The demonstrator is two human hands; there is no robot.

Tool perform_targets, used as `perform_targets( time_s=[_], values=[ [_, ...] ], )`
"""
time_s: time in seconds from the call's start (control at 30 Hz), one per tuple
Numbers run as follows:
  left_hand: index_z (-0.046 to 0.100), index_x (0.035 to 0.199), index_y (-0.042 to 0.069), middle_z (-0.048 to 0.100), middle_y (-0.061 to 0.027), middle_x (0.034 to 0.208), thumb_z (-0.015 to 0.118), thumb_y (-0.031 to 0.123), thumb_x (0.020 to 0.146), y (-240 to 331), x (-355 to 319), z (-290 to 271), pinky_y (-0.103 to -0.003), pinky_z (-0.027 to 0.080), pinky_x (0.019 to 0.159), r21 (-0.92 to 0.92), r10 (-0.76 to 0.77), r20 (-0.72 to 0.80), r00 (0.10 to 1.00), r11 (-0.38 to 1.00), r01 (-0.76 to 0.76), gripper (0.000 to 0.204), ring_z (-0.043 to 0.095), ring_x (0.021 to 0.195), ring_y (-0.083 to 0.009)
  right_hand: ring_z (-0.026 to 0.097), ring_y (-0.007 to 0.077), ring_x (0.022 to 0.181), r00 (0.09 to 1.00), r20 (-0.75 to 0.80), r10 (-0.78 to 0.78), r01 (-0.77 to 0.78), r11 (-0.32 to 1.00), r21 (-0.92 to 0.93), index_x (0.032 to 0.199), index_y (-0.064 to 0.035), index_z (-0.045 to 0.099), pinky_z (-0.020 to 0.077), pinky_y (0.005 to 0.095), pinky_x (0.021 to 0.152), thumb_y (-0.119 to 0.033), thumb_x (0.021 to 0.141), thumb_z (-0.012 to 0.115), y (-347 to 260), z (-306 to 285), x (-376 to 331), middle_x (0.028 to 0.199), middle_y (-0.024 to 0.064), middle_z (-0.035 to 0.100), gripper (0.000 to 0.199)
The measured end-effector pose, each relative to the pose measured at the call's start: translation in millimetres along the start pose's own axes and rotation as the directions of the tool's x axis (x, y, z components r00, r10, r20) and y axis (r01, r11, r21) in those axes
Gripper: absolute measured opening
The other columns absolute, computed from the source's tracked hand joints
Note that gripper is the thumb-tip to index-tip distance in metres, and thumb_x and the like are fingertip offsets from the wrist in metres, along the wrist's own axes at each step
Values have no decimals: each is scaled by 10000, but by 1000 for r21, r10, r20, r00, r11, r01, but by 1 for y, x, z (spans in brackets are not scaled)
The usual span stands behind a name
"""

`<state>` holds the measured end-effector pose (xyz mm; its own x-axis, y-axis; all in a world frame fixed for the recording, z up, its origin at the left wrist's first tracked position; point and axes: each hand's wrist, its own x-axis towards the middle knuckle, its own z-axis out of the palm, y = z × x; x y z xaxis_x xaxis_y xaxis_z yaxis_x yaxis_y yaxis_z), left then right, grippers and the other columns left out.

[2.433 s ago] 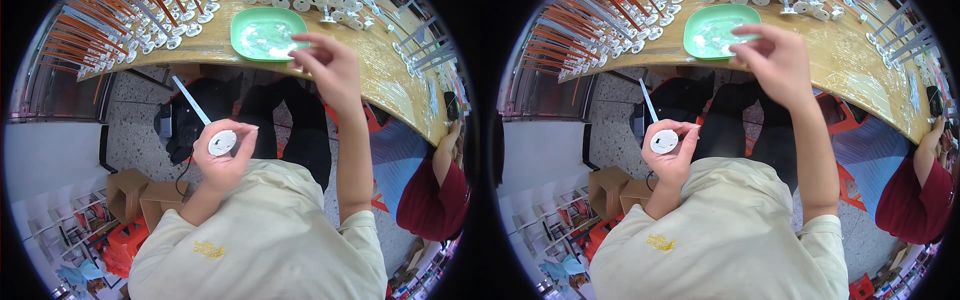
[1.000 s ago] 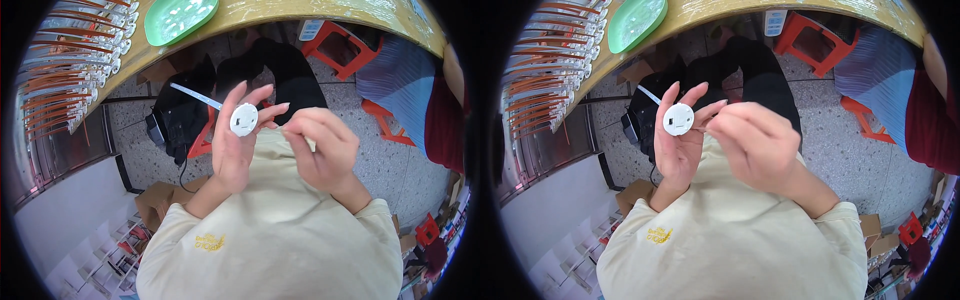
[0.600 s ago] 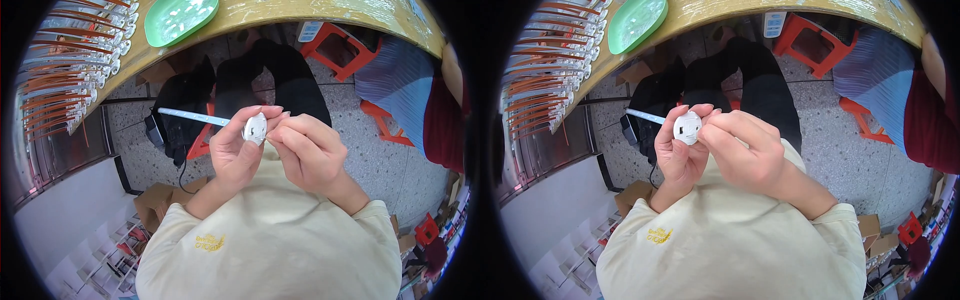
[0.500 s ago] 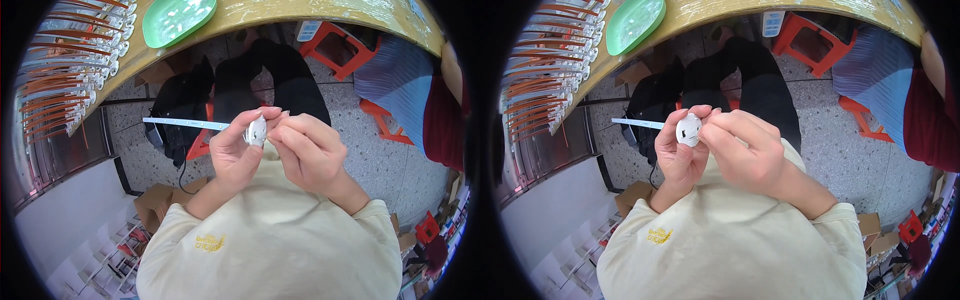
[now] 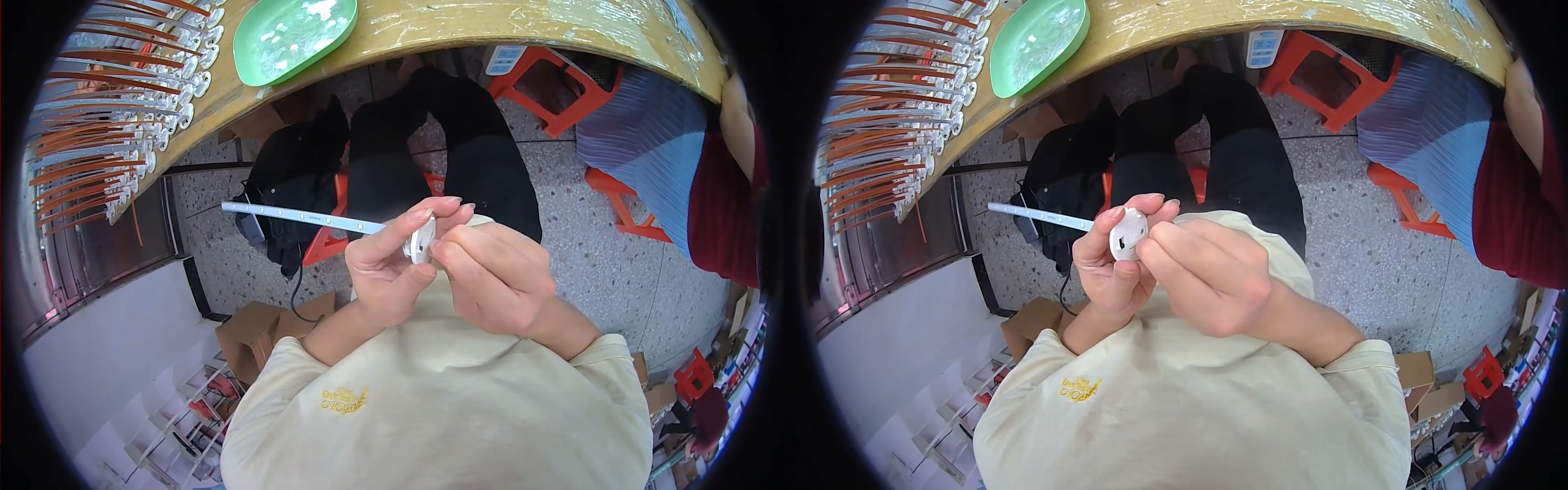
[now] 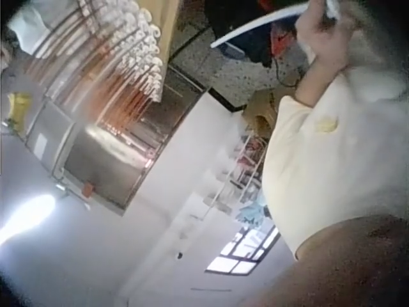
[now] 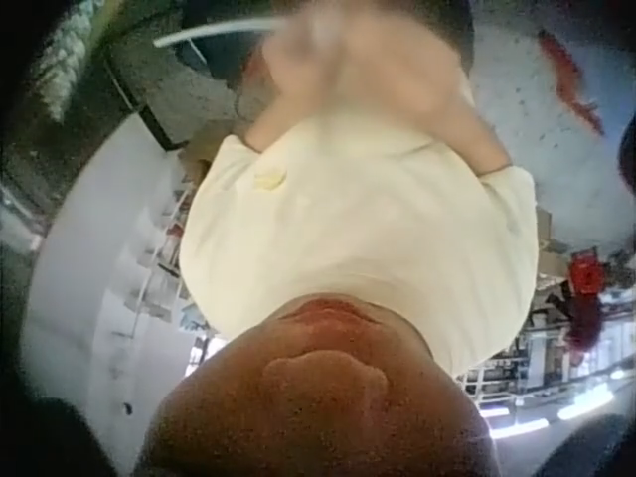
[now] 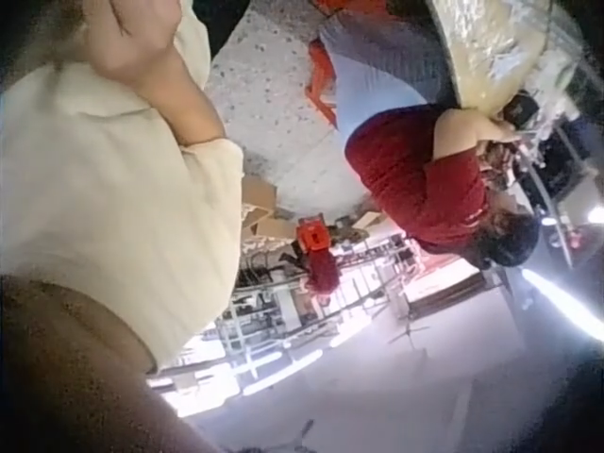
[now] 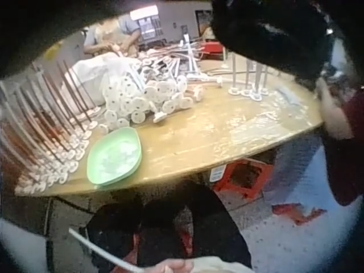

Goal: The person is manually assembling small plastic components by joining white round bases with clear plastic tubes at a factory workstation.

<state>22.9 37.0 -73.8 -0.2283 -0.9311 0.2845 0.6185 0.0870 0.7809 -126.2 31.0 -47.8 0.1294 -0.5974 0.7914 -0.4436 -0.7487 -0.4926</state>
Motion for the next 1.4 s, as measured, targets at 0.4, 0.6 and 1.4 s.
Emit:
perform_targets(
  time_s=[0.4,0.6,1.4],
  values=[
    [453,1437,102,445,-386,1378,447,419,1030,10,6,-15,-528,439,1051,88,-107,209,972,992,90,516,480,1275,-507,639,195,583,994,92,64,-93,929,358,794,-10,716,493,266,506,-19,629,771,23,-12,21,734,83,674,173],
    [431,1436,158,442,-372,1391,437,438,1029,10,0,-21,-527,445,1046,104,-50,278,959,994,22,494,467,1289,-506,613,162,544,985,146,89,-145,886,440,786,-29,719,456,252,475,-54,634,801,23,-11,23,709,53,667,174],
    [498,1371,281,506,-263,1391,535,463,959,23,-8,-16,-456,529,975,138,-137,228,964,985,107,451,520,1270,-422,605,164,545,1000,-4,12,-9,887,462,766,1,706,511,245,496,-27,583,745,13,1,17,729,77,654,189]
  ],
)
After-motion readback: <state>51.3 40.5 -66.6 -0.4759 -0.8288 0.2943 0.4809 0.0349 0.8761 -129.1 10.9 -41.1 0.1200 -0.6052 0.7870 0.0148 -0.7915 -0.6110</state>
